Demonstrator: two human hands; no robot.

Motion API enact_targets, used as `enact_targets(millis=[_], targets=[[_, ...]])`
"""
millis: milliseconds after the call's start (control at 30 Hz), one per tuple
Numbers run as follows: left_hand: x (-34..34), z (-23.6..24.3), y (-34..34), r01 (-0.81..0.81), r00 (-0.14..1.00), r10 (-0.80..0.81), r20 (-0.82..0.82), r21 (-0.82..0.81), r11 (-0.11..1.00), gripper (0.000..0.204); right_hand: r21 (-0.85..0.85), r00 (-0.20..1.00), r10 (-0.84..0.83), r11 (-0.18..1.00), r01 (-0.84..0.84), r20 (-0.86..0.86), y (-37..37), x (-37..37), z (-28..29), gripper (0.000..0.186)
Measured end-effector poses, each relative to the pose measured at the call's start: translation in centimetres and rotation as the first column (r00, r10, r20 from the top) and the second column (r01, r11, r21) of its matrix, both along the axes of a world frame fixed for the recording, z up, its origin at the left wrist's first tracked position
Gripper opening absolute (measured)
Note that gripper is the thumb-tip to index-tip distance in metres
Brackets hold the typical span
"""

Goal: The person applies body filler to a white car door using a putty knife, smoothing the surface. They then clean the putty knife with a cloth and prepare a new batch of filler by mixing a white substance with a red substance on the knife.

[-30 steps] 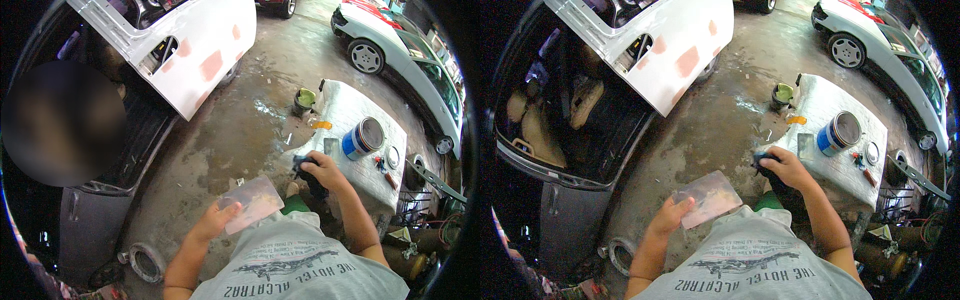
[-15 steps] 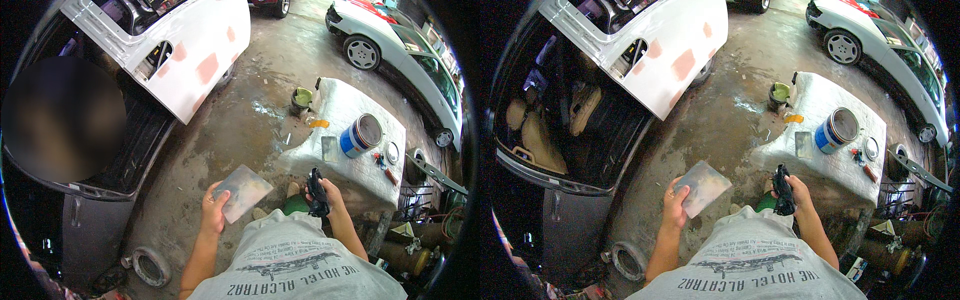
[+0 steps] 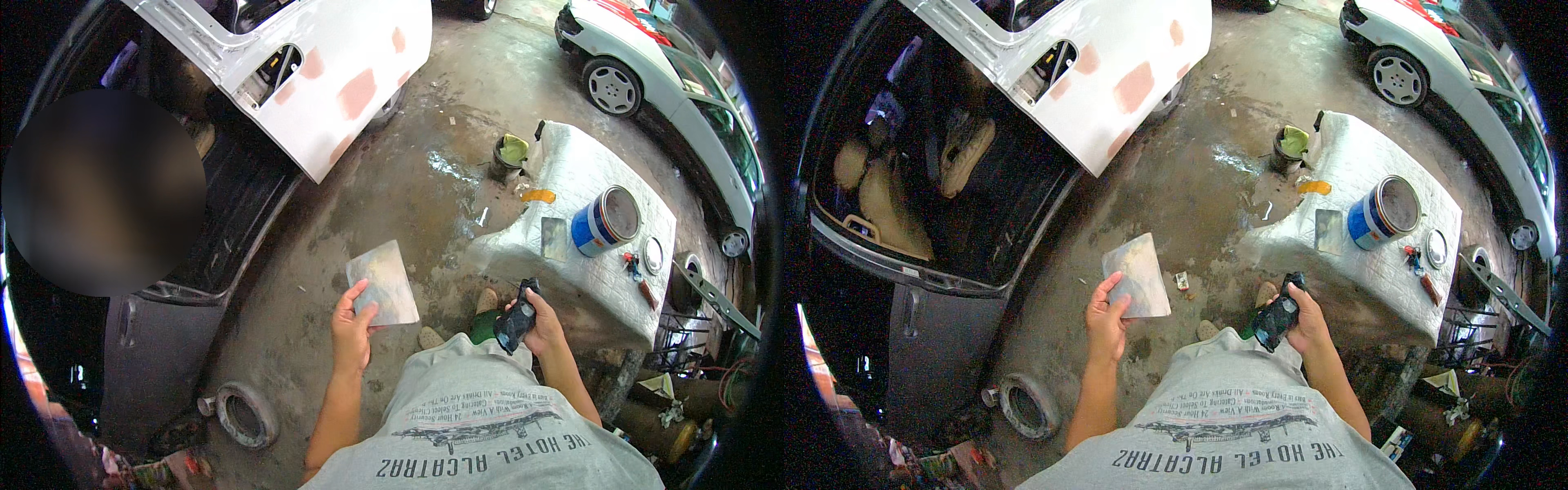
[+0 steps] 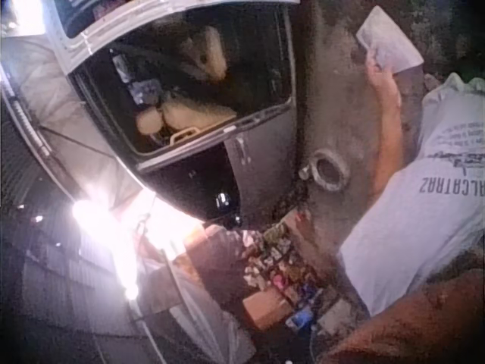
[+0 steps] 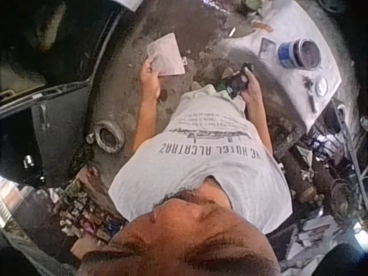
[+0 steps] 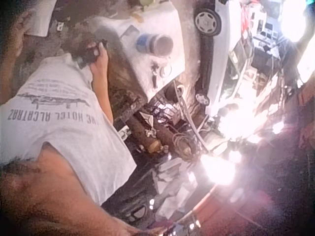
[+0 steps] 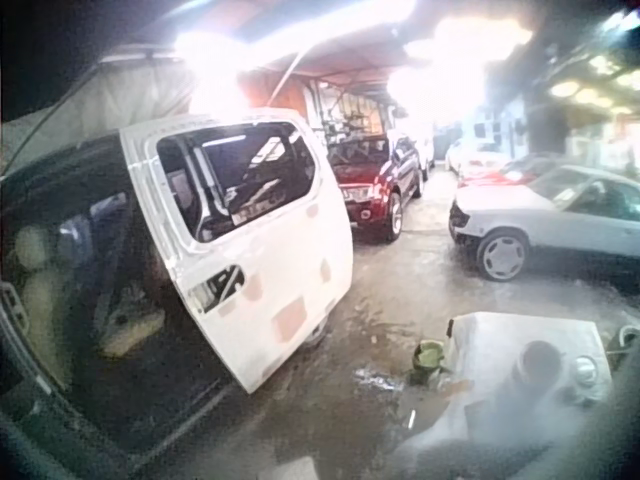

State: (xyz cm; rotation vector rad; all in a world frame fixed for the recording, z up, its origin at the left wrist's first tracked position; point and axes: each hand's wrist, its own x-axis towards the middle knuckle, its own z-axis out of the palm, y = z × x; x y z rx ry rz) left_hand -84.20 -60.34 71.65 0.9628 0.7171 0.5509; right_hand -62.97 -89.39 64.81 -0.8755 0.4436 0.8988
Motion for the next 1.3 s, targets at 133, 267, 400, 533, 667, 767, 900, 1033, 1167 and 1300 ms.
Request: enact_targets(millis=[133,267,400,533,667,767,900,1033,1167,1300], targets=[[-0.6,2.2,0.7,0.124,0.95,-0.054,0.308,-0.212,0.969,0.047,-0.004,1.0,-0.005,1.0,0.005,0.004,0.8,-0.1,0.4,0.025],[-1.1,-0.4,1.3,0.002,0.999,-0.013,0.048,0.218,0.976,0.039,0.0,0.997,0.036,0.999,-0.036,0.069,1.5,-0.3,2.0,0.026],[-1.6,-0.2,2.4,0.142,0.903,0.046,-0.426,0.397,0.907,0.025,0.036,0.998,0.01,0.999,-0.012,0.057,1.4,-0.2,1.9,0.025],[-2.4,0.3,2.8,0.313,0.683,0.205,-0.701,0.535,0.785,0.023,0.04,0.996,0.018,0.999,-0.022,0.087,1.0,0.0,2.8,0.022],[-3.5,-0.1,2.9,0.377,0.697,0.341,-0.63,0.728,0.573,0.022,-0.08,0.958,0.053,0.996,-0.032,0.283,1.5,-0.2,4.8,0.018],[-3.6,-1.9,3.1,0.183,0.842,0.199,-0.501,0.612,0.769,0.021,-0.271,0.844,0.264,0.951,-0.147,0.467,2.8,-1.0,6.2,0.016],[-0.8,-1.5,1.2,-0.003,0.987,0.024,-0.156,0.136,0.991,0.019,-0.428,0.567,0.493,0.867,-0.256,0.66,6.0,-2.4,8.8,0.018],[0.1,-0.4,0.6,0.062,0.992,-0.064,-0.108,-0.023,0.998,0.018,-0.431,0.503,0.509,0.86,-0.272,0.698,7.0,-2.7,11.2,0.019],[1.3,0.8,0.5,0.018,0.997,-0.034,-0.069,-0.215,0.977,0.027,-0.438,0.527,0.511,0.858,-0.268,0.679,5.7,-2.7,10.9,0.019],[2.6,0.3,0.6,0.069,0.997,-0.073,-0.009,-0.248,0.966,0.032,-0.497,0.558,0.534,0.836,-0.233,0.635,3.1,-2.7,9.1,0.019]])
